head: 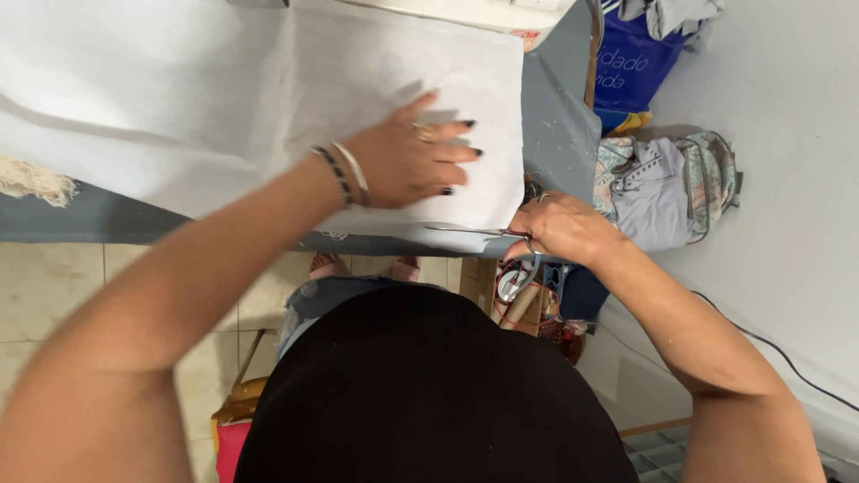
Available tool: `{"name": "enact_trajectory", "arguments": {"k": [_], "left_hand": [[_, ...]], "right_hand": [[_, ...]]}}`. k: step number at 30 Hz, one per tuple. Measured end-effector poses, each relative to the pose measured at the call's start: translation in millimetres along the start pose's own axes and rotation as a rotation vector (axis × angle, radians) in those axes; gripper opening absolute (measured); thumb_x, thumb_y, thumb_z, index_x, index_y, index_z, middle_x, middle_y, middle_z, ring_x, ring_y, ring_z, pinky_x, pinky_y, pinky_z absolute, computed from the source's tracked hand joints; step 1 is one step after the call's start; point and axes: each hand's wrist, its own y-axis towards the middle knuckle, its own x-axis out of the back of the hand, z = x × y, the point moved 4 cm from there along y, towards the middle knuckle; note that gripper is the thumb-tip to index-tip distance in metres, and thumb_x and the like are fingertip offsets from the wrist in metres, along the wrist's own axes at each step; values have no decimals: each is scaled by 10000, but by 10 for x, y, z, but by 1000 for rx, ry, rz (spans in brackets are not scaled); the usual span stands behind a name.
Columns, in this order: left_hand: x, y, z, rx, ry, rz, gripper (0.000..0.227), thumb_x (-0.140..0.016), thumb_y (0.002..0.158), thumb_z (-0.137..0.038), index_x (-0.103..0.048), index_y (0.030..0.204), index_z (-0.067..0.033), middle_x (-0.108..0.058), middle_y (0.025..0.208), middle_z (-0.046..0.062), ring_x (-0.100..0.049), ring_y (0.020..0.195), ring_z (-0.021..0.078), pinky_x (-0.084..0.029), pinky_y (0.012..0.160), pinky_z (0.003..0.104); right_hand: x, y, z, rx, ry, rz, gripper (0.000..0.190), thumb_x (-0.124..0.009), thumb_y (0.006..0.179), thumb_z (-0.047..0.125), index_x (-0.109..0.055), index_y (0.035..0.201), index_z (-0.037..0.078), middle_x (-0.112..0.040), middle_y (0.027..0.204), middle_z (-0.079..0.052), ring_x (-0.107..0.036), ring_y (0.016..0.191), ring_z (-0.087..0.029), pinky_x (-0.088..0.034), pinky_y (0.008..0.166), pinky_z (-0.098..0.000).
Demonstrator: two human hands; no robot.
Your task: Preparing and cutting white fabric on a work table next to a sewing machine
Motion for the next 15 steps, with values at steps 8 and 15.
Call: {"name": "enact_trajectory", "arguments": {"k": [8,15], "left_hand": [[-96,-456,333,-44,20,261,530,-247,1048,-464,-313,1572,-410,-378,1606,-13,-251,1507,340,22,1185,663],[-124,-498,312,-86,108,139,534,-296,1042,-472,-349,1570,-406,-425,1592,-14,-327,1491,338,-74,1182,685]], "right_hand": [[142,-47,171,-5,-19,23,545,-722,816,654,-549,809,137,-522,573,-21,-566,508,-293,-527,667,-427],[261,35,340,-87,45,64,579,-816,723,668,-549,772,156,-403,443,-46,-459,444,-281,-429,518,-412]]}}
